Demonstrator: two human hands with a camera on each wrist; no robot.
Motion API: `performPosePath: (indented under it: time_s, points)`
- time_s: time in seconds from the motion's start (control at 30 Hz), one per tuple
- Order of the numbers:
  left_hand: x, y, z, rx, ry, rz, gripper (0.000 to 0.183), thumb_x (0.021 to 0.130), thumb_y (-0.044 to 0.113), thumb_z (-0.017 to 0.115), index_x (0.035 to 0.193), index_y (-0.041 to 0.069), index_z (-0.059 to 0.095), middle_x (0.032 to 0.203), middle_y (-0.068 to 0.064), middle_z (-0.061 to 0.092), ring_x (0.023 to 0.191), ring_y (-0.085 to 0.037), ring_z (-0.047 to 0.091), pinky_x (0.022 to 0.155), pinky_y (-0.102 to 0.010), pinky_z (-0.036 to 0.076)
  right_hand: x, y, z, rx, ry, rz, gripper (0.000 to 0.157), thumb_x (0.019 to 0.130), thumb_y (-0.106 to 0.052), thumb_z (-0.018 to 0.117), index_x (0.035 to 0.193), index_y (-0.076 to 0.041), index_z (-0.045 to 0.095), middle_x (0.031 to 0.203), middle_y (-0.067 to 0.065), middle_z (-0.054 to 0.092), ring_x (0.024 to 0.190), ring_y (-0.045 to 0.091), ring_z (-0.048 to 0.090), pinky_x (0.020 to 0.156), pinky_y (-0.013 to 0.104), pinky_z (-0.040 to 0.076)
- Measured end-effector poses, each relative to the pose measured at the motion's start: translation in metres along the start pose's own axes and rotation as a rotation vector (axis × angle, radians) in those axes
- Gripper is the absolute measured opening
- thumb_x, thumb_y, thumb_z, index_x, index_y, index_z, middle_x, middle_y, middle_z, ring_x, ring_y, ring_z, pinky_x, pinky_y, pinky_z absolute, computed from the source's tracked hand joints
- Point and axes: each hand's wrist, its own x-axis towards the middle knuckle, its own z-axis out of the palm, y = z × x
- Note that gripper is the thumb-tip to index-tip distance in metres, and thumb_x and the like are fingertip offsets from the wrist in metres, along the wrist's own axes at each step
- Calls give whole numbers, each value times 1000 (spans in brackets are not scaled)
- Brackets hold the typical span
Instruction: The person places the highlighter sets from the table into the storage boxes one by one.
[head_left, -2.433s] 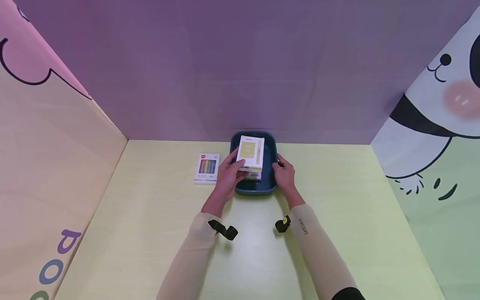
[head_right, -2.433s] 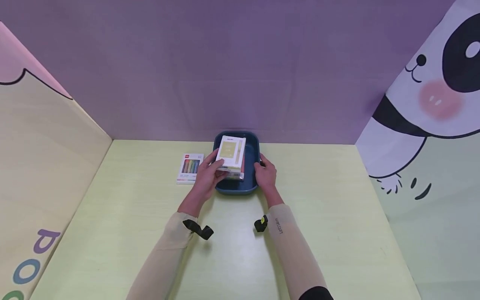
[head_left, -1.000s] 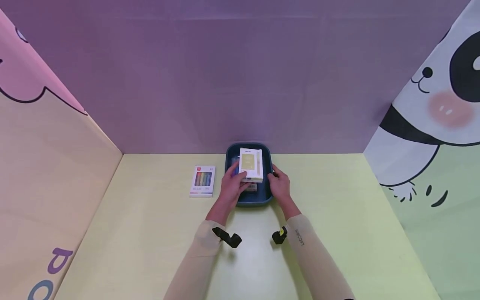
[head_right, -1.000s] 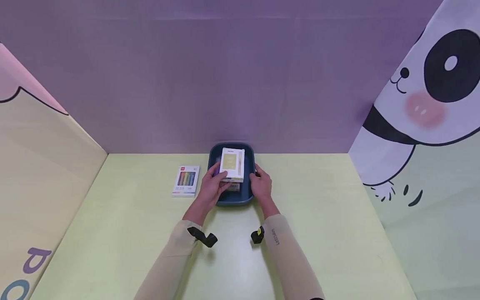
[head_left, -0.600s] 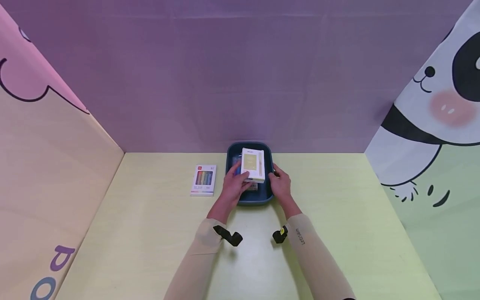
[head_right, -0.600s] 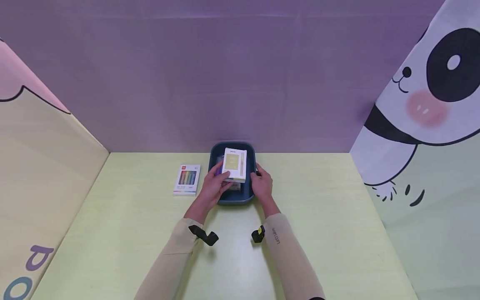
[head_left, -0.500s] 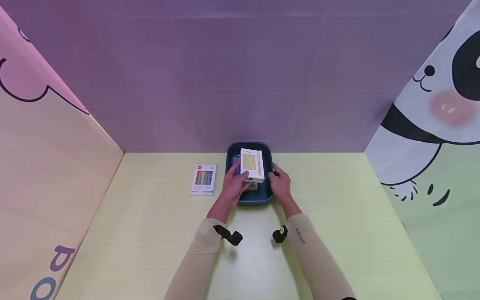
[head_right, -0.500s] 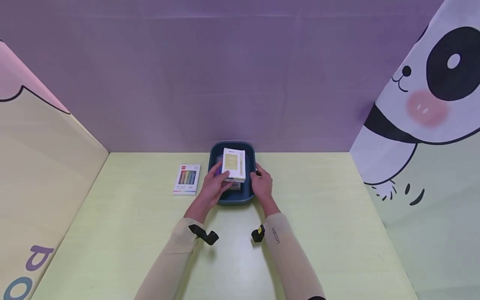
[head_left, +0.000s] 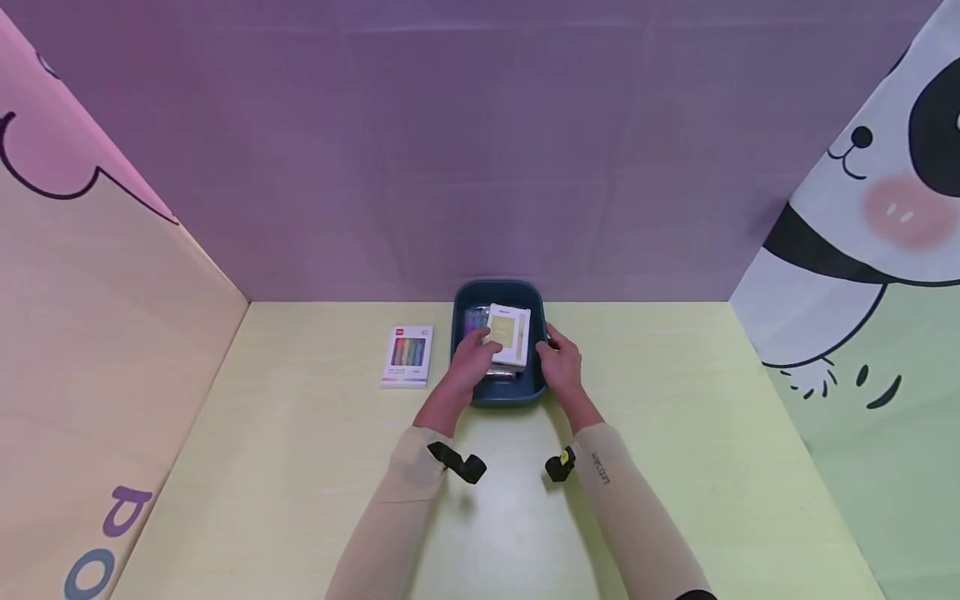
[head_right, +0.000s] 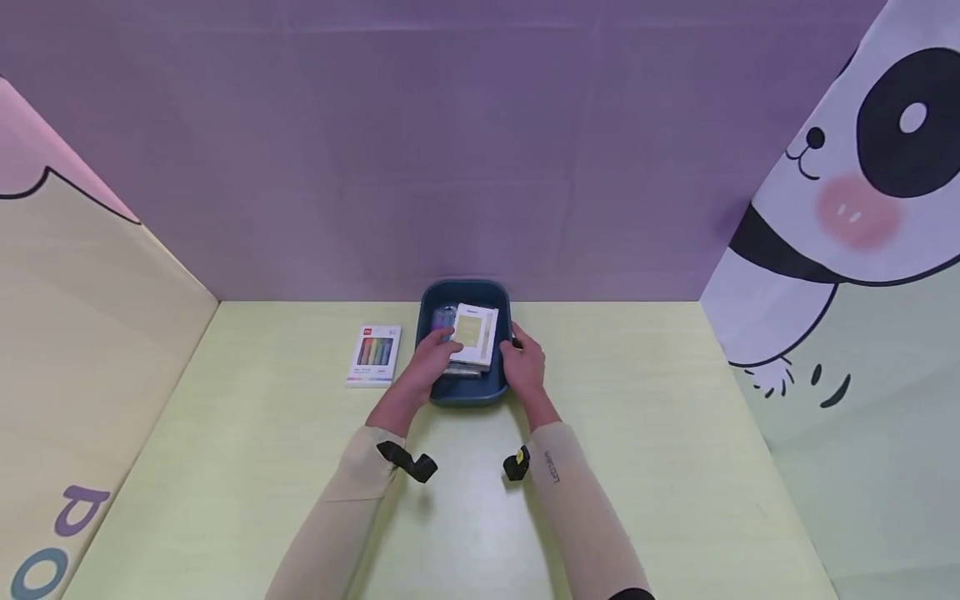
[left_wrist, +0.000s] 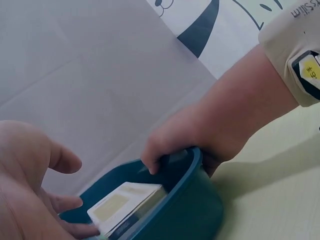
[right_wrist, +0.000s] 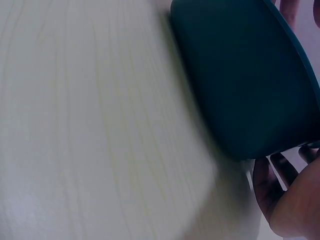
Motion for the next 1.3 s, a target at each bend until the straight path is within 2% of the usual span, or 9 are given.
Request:
performPosePath:
  time_s: [0.3, 0.43, 0.57, 0.67, 0.9, 0.97, 1.1, 1.27, 1.3]
  points:
    - [-4, -1, -4, 16, -8, 4, 46, 85, 19, 49, 130, 10, 41, 123, -10, 44, 104, -26, 45, 88, -40, 36, -1, -3, 0, -12, -15, 5, 43, 84, -20, 50, 127, -22, 49, 110, 9, 55, 96, 20, 48, 83, 36, 42]
    - [-6, 2, -11, -10, 25, 27, 42, 85, 15, 49, 126, 9, 45, 121, -13, 45, 102, -26, 45, 85, -39, 38, -2, -5, 0, -7, -25, 7, 44, 84, -21, 50, 128, -22, 48, 111, 9, 55, 97, 20, 48, 84, 36, 41]
    - [-7, 2, -23, -136, 59, 46, 37, 84, 10, 48, 121, 7, 49, 121, -12, 47, 98, -25, 46, 83, -39, 41, -2, -6, 1, -3, -24, 2, 43, 84, -21, 50, 128, -21, 49, 109, 7, 55, 96, 20, 47, 83, 35, 42]
    - [-8, 3, -36, -234, 44, 64, 36, 84, 7, 47, 121, 6, 50, 121, -12, 48, 96, -26, 48, 85, -40, 41, -1, -5, 1, 7, -19, -11, 43, 84, -20, 50, 127, -21, 50, 107, 8, 55, 95, 20, 48, 82, 35, 42]
    - [-9, -6, -67, -246, -19, 39, 37, 90, 13, 43, 126, 3, 44, 123, -18, 46, 107, -34, 48, 90, -46, 35, 2, -2, 2, 12, -20, -13, 43, 84, -19, 51, 127, -21, 50, 109, 9, 55, 96, 19, 48, 84, 35, 41]
    - [-7, -13, -75, -240, -1, 37, 36, 91, 13, 43, 125, 3, 44, 123, -18, 47, 105, -34, 50, 89, -46, 36, 2, -1, 1, 20, -23, -9, 43, 85, -19, 50, 127, -22, 49, 109, 9, 55, 97, 20, 47, 84, 35, 40]
    - [-3, -35, -90, -207, 91, 49, 35, 90, 15, 46, 123, 2, 46, 119, -18, 49, 96, -29, 54, 83, -42, 41, 1, 0, -1, 26, -26, -4, 43, 85, -18, 50, 128, -22, 48, 109, 8, 55, 95, 20, 47, 82, 35, 41]
    - [14, -89, -113, -228, 173, 113, 32, 87, 17, 52, 117, 5, 52, 105, -9, 57, 77, -15, 58, 65, -24, 45, 0, 0, -1, 25, -14, -39, 44, 83, -15, 51, 127, -19, 50, 106, 10, 57, 91, 20, 49, 79, 34, 41]
    - [13, -93, -116, -212, 195, 122, 31, 86, 16, 52, 115, 4, 52, 102, -10, 57, 75, -14, 58, 62, -23, 45, 0, 0, -1, 28, -8, -48, 44, 83, -15, 51, 126, -18, 50, 105, 11, 58, 91, 20, 50, 78, 35, 41]
